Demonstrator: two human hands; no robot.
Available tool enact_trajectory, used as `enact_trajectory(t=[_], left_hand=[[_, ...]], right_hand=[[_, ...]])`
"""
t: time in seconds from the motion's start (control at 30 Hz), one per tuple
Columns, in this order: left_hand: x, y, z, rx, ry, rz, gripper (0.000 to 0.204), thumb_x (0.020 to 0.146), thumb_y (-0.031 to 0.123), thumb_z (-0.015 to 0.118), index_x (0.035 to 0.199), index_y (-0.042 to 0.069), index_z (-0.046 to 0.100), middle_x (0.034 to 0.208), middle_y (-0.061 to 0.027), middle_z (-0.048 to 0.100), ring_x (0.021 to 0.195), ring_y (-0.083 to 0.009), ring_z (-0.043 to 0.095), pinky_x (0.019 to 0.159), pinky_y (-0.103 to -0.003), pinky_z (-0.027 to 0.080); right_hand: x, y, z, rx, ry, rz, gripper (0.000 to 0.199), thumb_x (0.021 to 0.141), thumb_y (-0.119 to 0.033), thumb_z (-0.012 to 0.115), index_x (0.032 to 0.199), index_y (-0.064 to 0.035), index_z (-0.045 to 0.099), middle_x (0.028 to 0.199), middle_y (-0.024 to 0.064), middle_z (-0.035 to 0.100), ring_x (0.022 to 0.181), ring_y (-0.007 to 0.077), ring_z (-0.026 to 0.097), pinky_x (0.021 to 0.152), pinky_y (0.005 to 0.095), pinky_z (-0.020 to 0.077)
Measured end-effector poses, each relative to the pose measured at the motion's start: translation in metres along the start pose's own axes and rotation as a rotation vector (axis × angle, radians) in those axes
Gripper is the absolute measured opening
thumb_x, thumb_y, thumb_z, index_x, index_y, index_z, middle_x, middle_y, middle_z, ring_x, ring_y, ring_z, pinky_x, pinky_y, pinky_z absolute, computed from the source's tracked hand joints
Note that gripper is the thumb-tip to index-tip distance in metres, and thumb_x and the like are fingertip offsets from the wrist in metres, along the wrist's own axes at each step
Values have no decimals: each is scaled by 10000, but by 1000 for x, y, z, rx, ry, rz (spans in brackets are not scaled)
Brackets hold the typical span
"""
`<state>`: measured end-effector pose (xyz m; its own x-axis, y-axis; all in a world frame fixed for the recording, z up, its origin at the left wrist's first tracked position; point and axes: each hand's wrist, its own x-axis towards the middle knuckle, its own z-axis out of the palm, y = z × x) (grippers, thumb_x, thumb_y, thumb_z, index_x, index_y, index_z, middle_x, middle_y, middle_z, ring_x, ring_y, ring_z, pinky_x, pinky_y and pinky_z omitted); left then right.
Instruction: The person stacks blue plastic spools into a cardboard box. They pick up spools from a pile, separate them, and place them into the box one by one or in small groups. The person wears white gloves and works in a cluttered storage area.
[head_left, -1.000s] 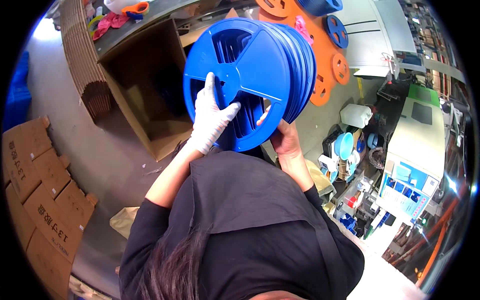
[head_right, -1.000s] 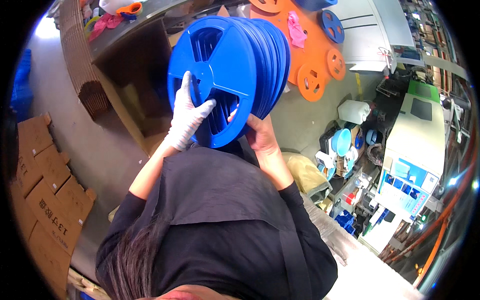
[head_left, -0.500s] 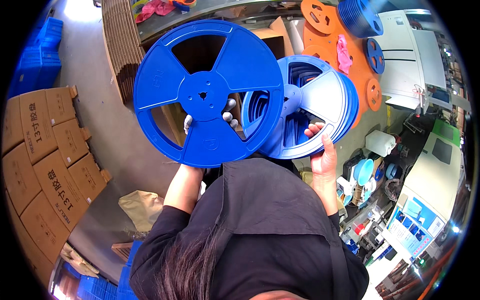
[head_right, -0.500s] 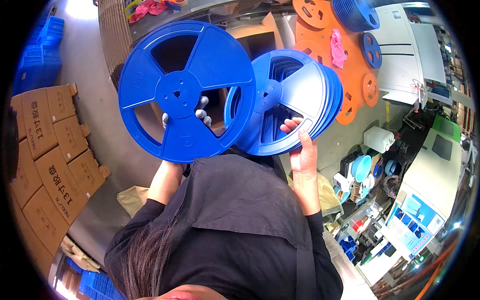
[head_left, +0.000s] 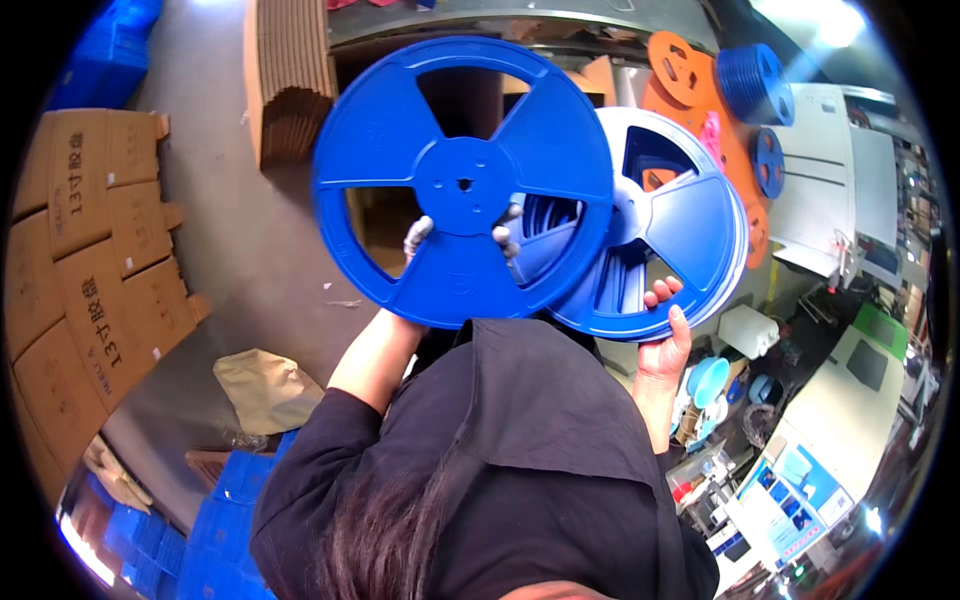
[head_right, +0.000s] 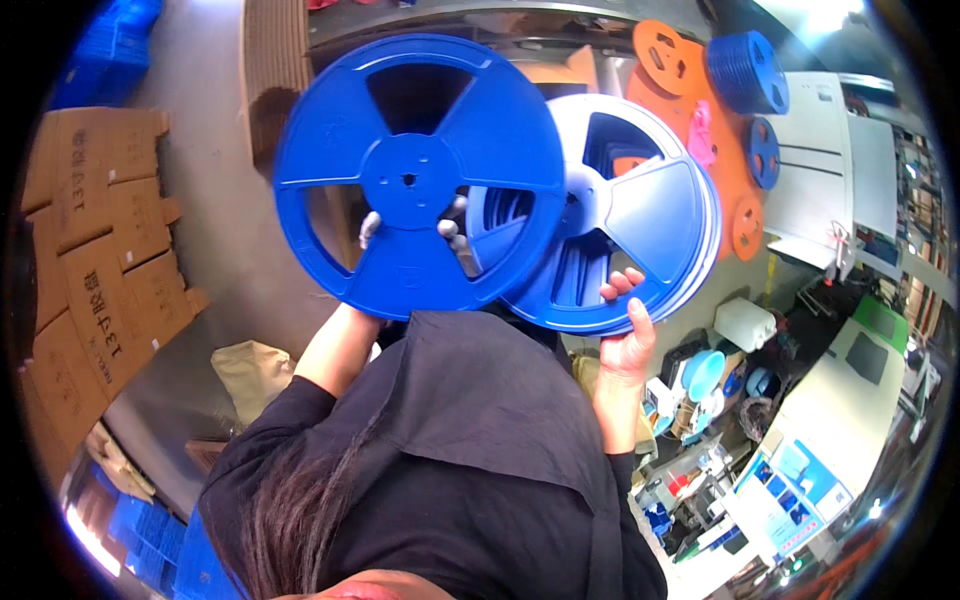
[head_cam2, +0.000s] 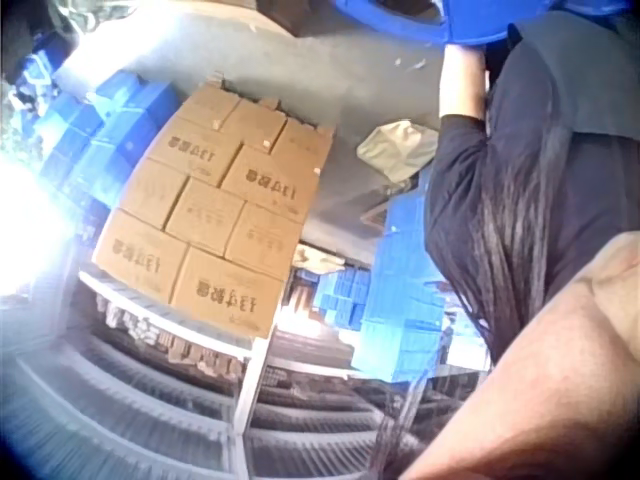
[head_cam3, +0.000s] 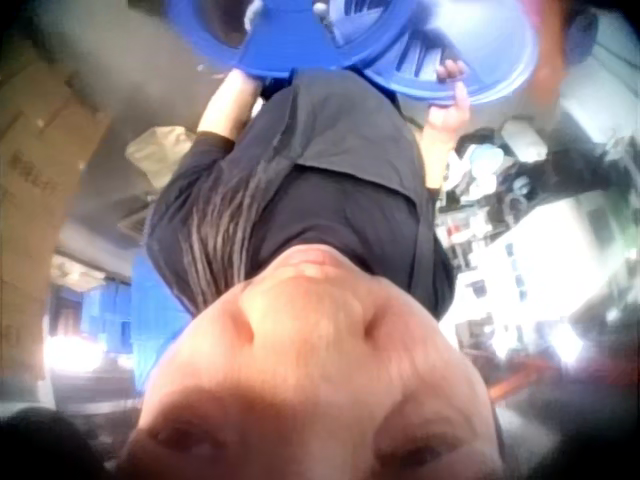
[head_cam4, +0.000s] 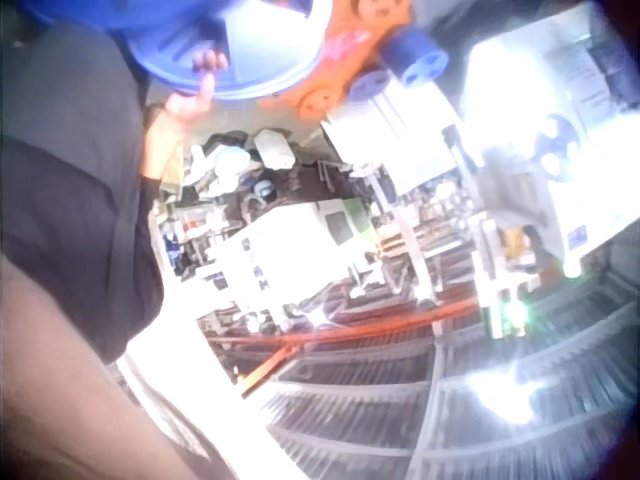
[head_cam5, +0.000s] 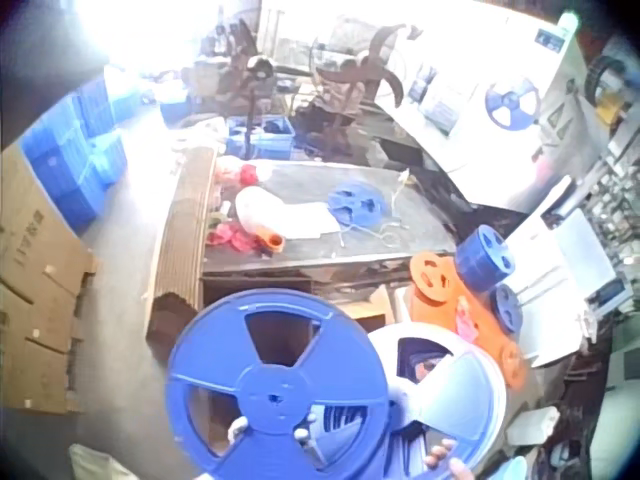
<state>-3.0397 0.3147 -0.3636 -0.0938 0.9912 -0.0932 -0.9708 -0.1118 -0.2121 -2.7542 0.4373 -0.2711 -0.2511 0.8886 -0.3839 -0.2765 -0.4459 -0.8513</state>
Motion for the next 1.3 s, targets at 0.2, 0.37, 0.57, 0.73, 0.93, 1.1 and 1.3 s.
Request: enact_trajectory(t=[0.2, 0.37, 0.57, 0.73, 0.93, 1.1, 1.3], left_hand=[[-22, 40, 11, 163, -74, 152, 845, 810, 431, 703, 1416, 9, 293, 1284, -204, 506, 1101, -285, 564, 991, -446, 464], [-32, 87, 2, 244, -195, 315, 840, 787, 390, 740, 1422, 45, 310, 1315, -236, 473, 1153, -301, 556, 1034, -446, 440], [-32, 87, 12, 317, -248, 305, 792, 847, 332, 671, 1439, 10, 254, 1404, -258, 356, 1233, -305, 479, 1135, -433, 310], [-24, 62, 30, 619, 185, 352, 830, 773, 349, 742, 1410, 25, 319, 1291, -172, 513, 1132, -277, 564, 1015, -426, 464], [0, 37, 15, 1018, 347, 415, 498, 873, 117, 624, 1339, 59, 458, 1244, -94, 581, 1086, -202, 585, 959, -341, 482], [22, -3, 36, 1135, 244, 306, 780, 803, 69, 678, 1470, 166, 286, 1326, -98, 468, 1043, -177, 577, 895, -289, 496], [10, 41, 40, 728, 85, 342, 798, 750, 314, 782, 1381, 24, 389, 1266, -167, 548, 1084, -256, 595, 945, -404, 504]], right_hand=[[3, -2, -12, 113, -73, 13, 499, 757, -114, 720, 1201, -8, 518, 1048, 146, 648, 893, 263, 640, 855, 365, 516], [4, 1, -33, 249, -147, 1, 464, 741, -124, 730, 1156, -21, 549, 1008, 142, 671, 870, 275, 662, 871, 389, 523], [6, 11, -32, 344, -148, 12, 459, 733, -141, 747, 1141, -38, 563, 963, 111, 665, 830, 268, 639, 806, 380, 531], [9, 6, -24, 305, -187, 37, 465, 767, -151, 737, 1177, -68, 532, 997, 83, 663, 871, 244, 628, 807, 382, 519], [6, -3, -15, 215, -199, 34, 474, 782, -160, 725, 1194, -41, 523, 1071, 133, 659, 948, 281, 664, 876, 412, 531], [4, -10, -4, 101, -221, 41, 492, 811, -172, 684, 1237, -9, 501, 1119, 173, 645, 1020, 318, 644, 947, 430, 490], [-3, -15, 6, 25, -137, 40, 544, 797, -229, 691, 1256, -13, 494, 1108, 152, 642, 978, 285, 641, 922, 398, 468]])
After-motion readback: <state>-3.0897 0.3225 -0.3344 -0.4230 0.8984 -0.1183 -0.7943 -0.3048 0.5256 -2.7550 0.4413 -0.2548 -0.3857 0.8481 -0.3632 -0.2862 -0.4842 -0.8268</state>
